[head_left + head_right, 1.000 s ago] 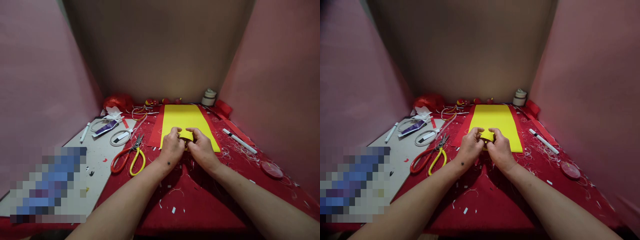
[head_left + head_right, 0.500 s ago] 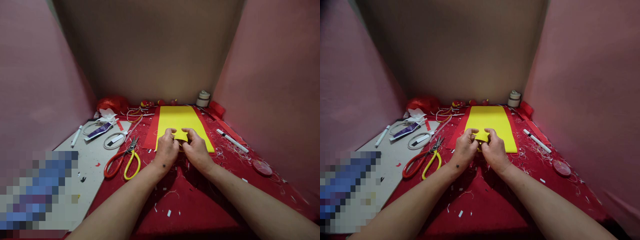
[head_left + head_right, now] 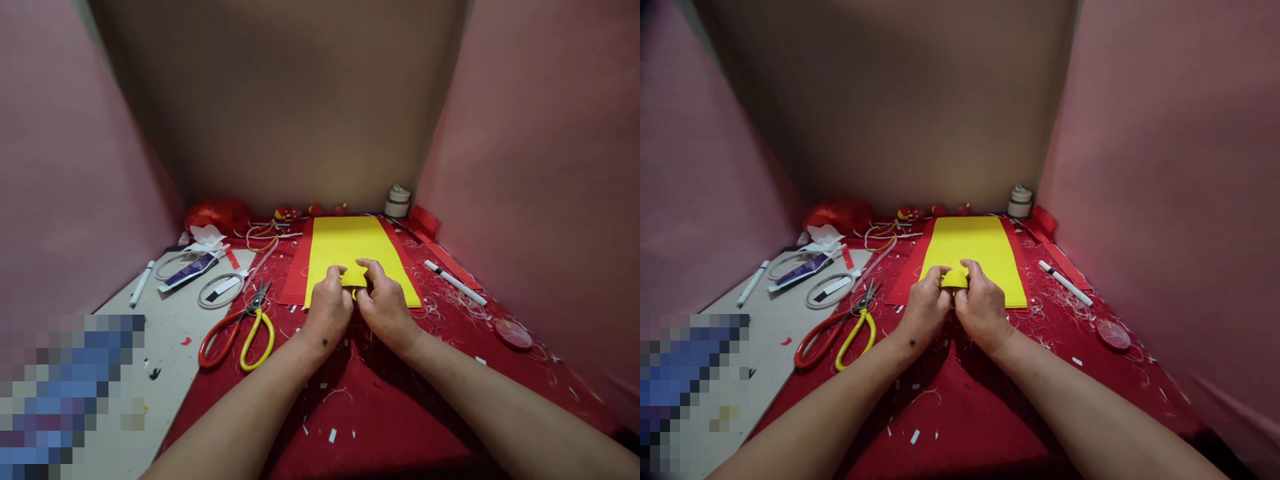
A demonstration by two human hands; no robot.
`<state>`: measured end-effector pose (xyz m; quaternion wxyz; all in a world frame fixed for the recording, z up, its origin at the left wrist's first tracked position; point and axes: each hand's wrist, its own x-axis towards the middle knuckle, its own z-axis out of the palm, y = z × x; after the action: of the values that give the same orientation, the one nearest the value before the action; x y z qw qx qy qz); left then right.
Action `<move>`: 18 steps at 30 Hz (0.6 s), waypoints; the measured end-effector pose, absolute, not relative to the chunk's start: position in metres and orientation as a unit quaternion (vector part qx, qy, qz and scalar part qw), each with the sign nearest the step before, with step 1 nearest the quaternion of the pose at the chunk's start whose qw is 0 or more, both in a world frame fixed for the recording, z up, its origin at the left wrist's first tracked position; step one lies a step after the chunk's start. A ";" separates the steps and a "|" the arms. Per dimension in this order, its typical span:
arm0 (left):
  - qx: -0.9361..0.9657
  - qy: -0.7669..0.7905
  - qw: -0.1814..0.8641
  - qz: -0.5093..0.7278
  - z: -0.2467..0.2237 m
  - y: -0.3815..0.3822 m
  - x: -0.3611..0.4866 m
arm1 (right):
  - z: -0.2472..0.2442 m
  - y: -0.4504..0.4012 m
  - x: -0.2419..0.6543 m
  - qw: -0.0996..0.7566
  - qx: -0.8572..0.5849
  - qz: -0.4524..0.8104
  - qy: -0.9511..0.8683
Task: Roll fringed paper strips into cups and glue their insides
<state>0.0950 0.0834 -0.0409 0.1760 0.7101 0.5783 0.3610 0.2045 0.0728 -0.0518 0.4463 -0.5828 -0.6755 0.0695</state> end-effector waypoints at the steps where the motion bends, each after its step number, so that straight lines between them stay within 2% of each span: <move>1: 0.711 0.573 0.183 0.365 -0.041 0.084 0.095 | -0.052 0.073 0.205 0.449 -0.582 0.069 -0.675; 4: 0.712 0.564 0.190 0.374 -0.043 0.084 0.095 | -0.053 0.074 0.205 0.455 -0.576 0.066 -0.676; 8: 0.732 0.564 0.149 0.353 -0.046 0.085 0.094 | -0.053 0.075 0.205 0.443 -0.584 0.044 -0.679; 14: 0.725 0.536 0.196 0.385 -0.045 0.085 0.093 | -0.052 0.074 0.205 0.467 -0.563 0.049 -0.680; 18: 0.723 0.554 0.174 0.374 -0.044 0.084 0.094 | -0.053 0.075 0.205 0.449 -0.562 0.016 -0.694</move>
<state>0.0937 0.0840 -0.0443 0.1741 0.7234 0.5536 0.3739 0.2049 0.0747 -0.0534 0.4495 -0.5617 -0.6944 0.0163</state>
